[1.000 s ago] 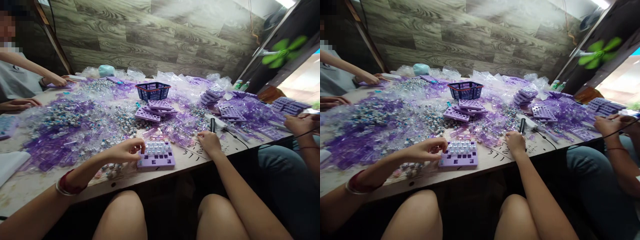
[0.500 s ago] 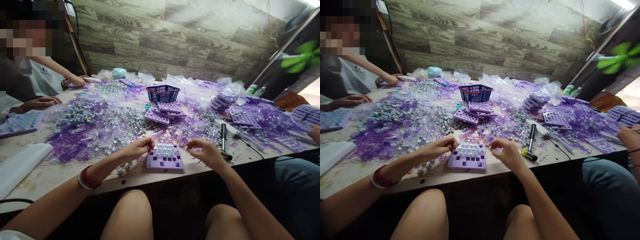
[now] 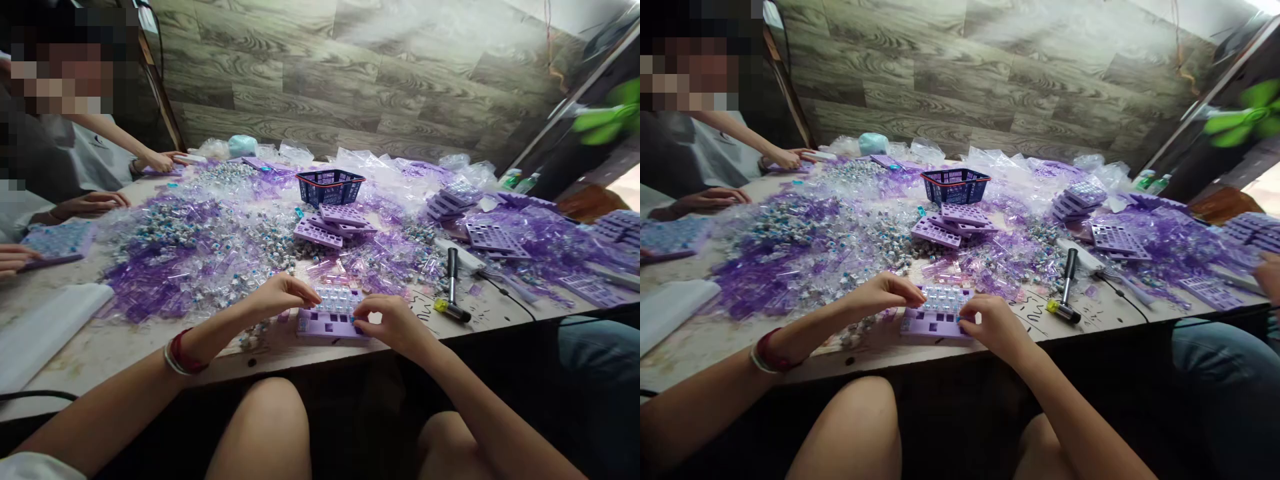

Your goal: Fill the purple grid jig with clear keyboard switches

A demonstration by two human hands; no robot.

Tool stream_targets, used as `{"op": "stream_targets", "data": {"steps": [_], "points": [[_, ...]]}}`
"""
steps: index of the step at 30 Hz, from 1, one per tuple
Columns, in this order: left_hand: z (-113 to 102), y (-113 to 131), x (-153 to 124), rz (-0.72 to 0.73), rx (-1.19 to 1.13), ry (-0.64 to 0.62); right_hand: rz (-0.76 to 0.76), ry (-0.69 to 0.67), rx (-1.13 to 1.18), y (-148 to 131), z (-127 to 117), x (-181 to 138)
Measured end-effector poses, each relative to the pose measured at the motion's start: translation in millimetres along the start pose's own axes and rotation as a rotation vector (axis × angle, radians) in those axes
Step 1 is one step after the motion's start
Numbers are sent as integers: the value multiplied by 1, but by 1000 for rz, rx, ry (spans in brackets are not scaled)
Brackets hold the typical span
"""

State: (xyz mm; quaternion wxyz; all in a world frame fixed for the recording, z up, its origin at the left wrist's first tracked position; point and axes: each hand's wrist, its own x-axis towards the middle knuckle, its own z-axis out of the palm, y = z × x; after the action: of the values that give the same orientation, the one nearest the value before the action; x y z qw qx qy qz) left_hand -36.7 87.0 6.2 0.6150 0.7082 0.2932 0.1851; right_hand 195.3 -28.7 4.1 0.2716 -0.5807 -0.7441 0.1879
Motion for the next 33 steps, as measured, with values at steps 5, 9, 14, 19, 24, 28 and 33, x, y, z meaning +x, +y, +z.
{"op": "stream_targets", "data": {"steps": [5, 9, 14, 19, 24, 28, 33], "points": [[-2, -4, 0, -18, 95, 23, 3, -2, -124, -5, 2, 0], [-1, -3, -1, -56, 25, 14, 23, -4, -240, -10, 3, 0], [5, 0, -1, -70, -175, -18, 5, 36, -324, -7, 0, 0], [6, -1, -1, -68, -227, -47, 2, -3, -150, 0, 0, 0], [6, -2, -1, -48, -214, -63, -5, 0, -127, 1, 3, 0], [6, -2, -1, -35, -172, -49, -7, 17, -135, 1, 3, -2], [6, -1, -2, 10, -109, -42, -6, 52, -156, 1, 4, -3]]}}
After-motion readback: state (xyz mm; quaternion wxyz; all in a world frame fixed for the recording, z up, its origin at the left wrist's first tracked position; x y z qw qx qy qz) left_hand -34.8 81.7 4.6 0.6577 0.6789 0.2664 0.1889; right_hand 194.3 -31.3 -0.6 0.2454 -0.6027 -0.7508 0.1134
